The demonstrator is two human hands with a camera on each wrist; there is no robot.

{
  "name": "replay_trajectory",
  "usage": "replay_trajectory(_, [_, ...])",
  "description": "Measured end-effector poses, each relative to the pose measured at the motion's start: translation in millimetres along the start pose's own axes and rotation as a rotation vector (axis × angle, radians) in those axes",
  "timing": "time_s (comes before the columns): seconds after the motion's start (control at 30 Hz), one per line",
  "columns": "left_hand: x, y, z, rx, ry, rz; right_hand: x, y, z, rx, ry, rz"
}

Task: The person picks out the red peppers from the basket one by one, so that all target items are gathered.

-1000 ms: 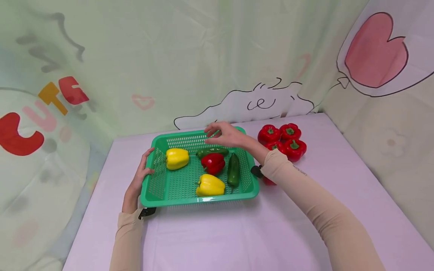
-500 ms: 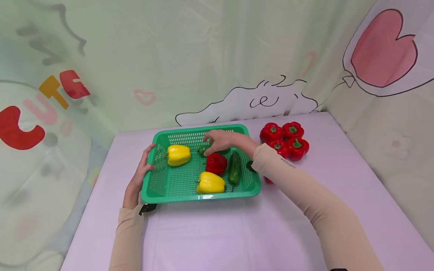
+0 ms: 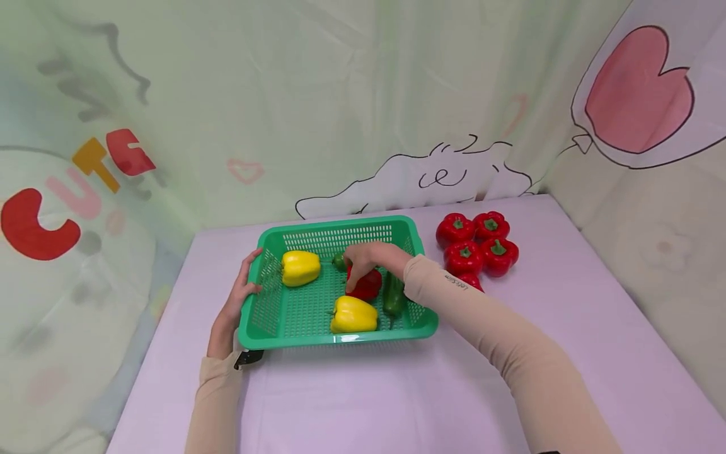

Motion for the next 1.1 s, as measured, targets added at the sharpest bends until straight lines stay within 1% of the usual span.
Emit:
replay_trajectory(0.13, [2.8,1.2,2.3,0.0,-0.001,0.002,-0.8,3.5,0.6,-0.022,-0.003,-0.014])
replay_trajectory(0.27, [6.7,1.5,8.1,0.008,-0.014,-0.001,-1.8,9.3,0.5,-0.018,-0.03,-0.013])
replay_trajectory(0.37, [7.5,1.8,9.5,0.014,-0.011,-0.003,-4.1,9.2,2.3,-0.026,-0.031,-0.009])
replay_trajectory(0.53, [3.5,0.4,6.8,0.006,0.01,-0.006,-4.4,-4.1,11.1,-0.075,-0.062,-0.01])
replay_trajectory(0.8, [0.1,0.5,2.1,0.006,0.012,-0.011,-1.9,-27.0,30.3,-0.164,-0.179,-0.099])
replay_trajectory(1.1, [0.1,0.7,1.7,0.007,0.013,-0.009,-8.0,-36.0,40.3,-0.255,-0.257,-0.166])
Point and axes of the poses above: each hand's wrist, its own z-axis away from the middle knuckle, its own y-axis out of the palm, x = y × z, the point moved 6 cm from there along -z, towards the middle knuckle, and after that the axes turned 2 degrees about y, right-handed, at the moved point
